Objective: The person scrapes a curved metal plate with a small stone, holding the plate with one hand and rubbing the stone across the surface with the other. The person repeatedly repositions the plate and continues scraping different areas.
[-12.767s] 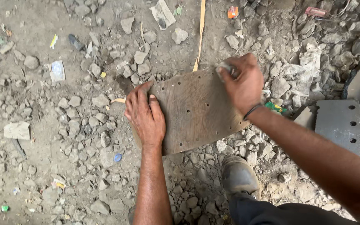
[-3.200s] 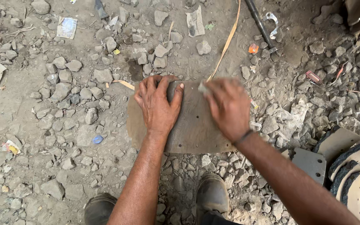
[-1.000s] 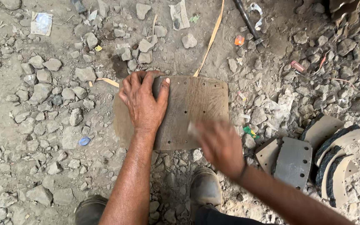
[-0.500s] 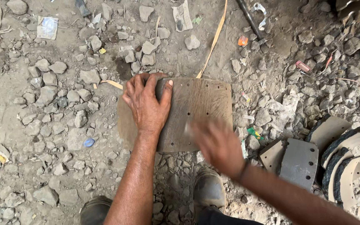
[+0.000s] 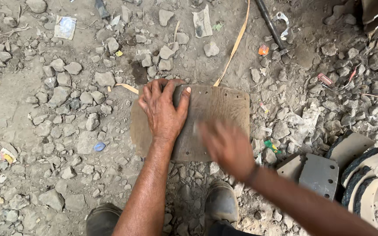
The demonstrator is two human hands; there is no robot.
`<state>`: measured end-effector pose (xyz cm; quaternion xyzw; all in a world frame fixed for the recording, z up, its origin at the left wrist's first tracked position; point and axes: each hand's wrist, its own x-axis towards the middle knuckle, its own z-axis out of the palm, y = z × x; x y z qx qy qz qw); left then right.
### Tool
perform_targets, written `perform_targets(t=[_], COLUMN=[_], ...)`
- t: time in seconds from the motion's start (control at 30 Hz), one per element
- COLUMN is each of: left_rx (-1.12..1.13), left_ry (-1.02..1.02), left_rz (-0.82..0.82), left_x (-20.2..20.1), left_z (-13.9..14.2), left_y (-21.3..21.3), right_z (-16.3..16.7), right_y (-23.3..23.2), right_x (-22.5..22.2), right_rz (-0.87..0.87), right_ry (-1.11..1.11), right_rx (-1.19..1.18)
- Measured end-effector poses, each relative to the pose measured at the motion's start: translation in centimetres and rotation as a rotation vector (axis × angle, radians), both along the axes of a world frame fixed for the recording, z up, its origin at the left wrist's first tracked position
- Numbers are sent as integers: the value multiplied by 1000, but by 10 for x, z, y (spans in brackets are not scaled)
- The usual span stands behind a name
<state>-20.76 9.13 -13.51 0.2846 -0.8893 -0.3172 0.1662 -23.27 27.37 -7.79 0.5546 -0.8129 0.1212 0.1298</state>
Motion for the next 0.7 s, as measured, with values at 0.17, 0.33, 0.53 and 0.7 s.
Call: perform_targets(t=[0.17,0.33,0.53,0.7], left_rx=[-30,-55,-25,19], left_ry=[41,43,57,76], left_rz=[-1,9,2,4], left_x=[3,3,1,1], left_z=[5,5,-1,-1], left_y=[0,0,-4,-4], right_z=[-61,-63,-22,-22], right_y=[-15,-18,-7,4], right_x=[-69,-83,-20,5], right_rz=[-171,-94,16,136], right_ry=[-194,-73,-103,-32], right_rx=[-135,-126,-20,-99])
